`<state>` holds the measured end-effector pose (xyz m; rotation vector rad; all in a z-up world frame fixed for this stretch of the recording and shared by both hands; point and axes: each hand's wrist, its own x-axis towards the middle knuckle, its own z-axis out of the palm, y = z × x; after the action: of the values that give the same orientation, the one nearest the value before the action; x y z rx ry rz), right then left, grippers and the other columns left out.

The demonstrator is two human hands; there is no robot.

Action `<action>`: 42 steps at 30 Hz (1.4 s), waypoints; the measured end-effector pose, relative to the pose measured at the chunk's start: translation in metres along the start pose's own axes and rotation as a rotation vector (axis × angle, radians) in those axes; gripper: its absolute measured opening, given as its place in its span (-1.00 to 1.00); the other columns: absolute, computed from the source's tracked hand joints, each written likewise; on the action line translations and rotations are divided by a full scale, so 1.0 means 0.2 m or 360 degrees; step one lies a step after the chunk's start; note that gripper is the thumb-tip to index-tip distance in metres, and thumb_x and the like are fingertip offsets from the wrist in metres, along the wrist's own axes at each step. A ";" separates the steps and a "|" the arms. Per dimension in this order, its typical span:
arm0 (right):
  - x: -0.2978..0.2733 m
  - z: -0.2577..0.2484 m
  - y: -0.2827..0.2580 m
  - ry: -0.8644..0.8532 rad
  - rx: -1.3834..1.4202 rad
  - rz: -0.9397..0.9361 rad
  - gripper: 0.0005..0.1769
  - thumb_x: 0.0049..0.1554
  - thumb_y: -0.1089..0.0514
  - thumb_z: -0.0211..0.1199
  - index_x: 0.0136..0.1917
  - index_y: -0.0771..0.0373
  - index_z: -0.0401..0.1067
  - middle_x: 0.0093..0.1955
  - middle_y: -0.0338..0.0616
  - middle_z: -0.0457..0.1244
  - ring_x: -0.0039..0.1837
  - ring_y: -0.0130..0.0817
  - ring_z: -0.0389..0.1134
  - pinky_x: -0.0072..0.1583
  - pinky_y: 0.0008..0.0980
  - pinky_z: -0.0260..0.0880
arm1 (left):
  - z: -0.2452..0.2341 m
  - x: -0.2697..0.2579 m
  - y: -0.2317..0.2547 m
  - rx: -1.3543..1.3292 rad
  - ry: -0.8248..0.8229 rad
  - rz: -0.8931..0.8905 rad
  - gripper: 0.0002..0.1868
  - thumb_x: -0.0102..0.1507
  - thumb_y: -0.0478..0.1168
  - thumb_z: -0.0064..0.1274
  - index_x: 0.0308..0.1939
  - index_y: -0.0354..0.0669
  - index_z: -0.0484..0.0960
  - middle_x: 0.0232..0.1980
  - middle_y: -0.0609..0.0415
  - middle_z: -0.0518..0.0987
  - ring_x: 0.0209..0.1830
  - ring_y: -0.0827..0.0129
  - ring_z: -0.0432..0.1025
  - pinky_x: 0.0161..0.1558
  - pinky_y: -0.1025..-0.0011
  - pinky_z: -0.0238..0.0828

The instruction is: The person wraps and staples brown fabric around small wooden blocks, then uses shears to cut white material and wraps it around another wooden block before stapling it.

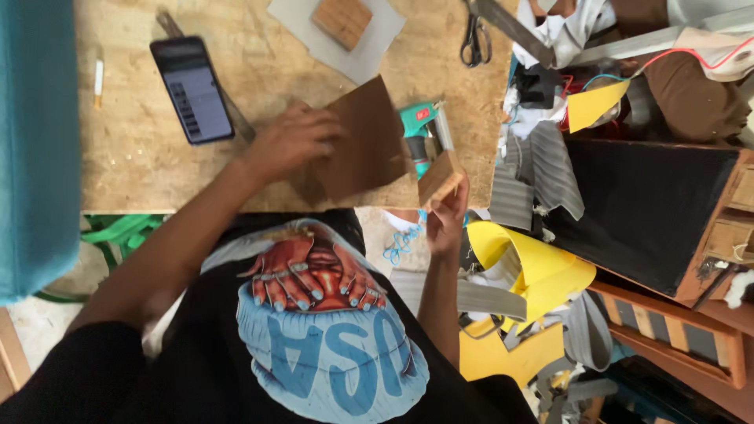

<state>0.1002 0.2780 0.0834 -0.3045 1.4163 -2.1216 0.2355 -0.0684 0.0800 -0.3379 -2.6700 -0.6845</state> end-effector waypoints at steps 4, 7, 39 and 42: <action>0.13 0.12 0.04 -0.0386 -0.0839 -0.0104 -0.14 -0.03 0.49 0.33 0.52 0.25 0.23 0.58 -0.03 0.10 0.63 -0.16 0.07 0.64 -0.17 -0.05 | 0.11 -0.19 -0.07 0.0376 -0.0135 -0.0197 -0.83 -0.12 -0.22 0.16 -0.46 0.09 0.76 0.24 0.22 0.60 0.32 0.29 0.41 0.24 0.15 0.26; 0.23 0.37 0.05 -0.0820 -0.1675 -0.0285 -0.24 -0.12 0.43 0.38 0.36 0.14 0.39 0.54 -0.04 0.17 0.60 -0.08 0.12 0.56 -0.15 0.11 | 0.18 -0.21 -0.13 0.0132 -0.0362 -0.0501 -0.84 0.12 -0.31 0.12 -0.28 0.00 0.76 0.27 0.27 0.60 0.35 0.32 0.42 0.36 0.25 0.27; 0.23 0.55 0.55 -0.0092 -0.2005 -0.0391 -0.15 -0.14 -0.02 0.59 0.31 0.22 0.26 0.49 0.20 0.08 0.55 0.21 0.06 0.50 0.05 0.09 | 0.31 0.13 -0.16 -0.0368 -0.0211 -0.1476 -0.68 0.18 -0.14 0.30 -0.07 -0.20 0.63 -0.17 -0.24 0.65 -0.11 -0.15 0.54 -0.08 0.00 0.45; 0.23 0.50 0.57 -0.0144 -0.1890 -0.0466 -0.18 -0.08 0.01 0.56 0.35 0.21 0.25 0.53 0.20 0.07 0.57 0.21 0.07 0.52 0.03 0.10 | 0.29 0.14 -0.16 -0.0343 -0.0258 -0.1512 -0.72 0.20 -0.18 0.27 -0.03 -0.16 0.68 -0.14 -0.23 0.66 -0.08 -0.14 0.55 -0.02 0.04 0.47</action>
<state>0.1479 0.1414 0.0161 -1.0661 2.5298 -1.1567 0.1834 -0.0624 0.0319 0.9267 -2.8190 -1.2373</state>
